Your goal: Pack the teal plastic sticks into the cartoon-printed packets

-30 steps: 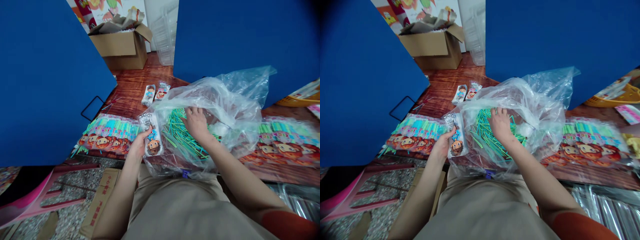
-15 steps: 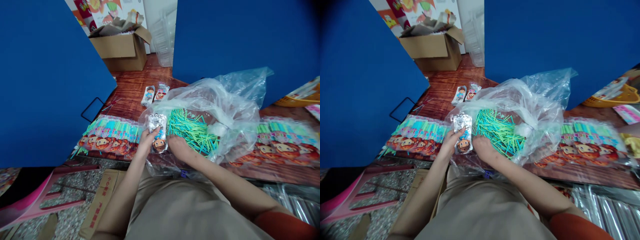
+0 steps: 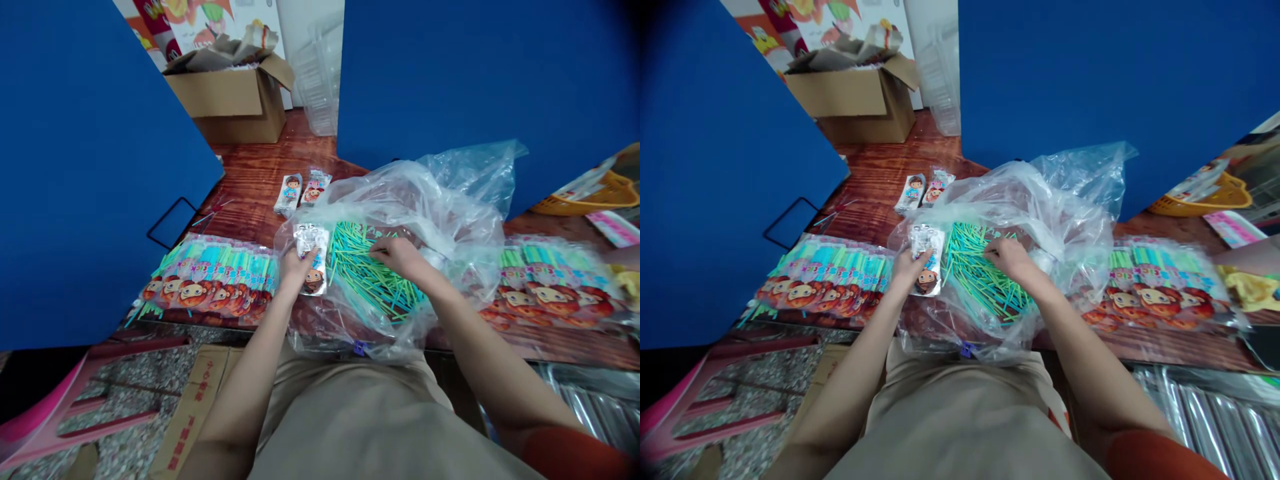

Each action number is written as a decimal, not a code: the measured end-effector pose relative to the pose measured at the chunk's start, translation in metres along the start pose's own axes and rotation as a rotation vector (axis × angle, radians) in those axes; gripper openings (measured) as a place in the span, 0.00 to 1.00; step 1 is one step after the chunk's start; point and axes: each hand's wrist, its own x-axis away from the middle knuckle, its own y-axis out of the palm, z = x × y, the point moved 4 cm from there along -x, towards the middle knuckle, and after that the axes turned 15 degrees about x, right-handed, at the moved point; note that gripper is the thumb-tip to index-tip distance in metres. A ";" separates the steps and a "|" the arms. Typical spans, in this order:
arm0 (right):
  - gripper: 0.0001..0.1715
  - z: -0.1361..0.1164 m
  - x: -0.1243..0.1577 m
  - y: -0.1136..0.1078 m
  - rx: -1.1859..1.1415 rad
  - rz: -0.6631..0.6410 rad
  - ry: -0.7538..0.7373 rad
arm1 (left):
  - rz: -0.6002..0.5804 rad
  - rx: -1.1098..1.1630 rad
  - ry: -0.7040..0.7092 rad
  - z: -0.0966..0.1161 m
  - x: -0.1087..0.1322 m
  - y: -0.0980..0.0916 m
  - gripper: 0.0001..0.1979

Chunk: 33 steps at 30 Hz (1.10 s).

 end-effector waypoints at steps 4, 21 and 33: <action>0.19 0.022 -0.001 -0.001 -0.045 0.121 -0.093 | 0.012 -0.043 0.012 -0.005 -0.013 0.007 0.14; 0.17 0.045 -0.031 0.003 -0.269 0.215 0.067 | 0.141 -0.207 0.073 0.012 -0.016 0.008 0.17; 0.24 -0.007 -0.041 0.004 0.227 -0.218 -0.099 | 0.108 -0.387 0.269 0.026 0.007 0.008 0.28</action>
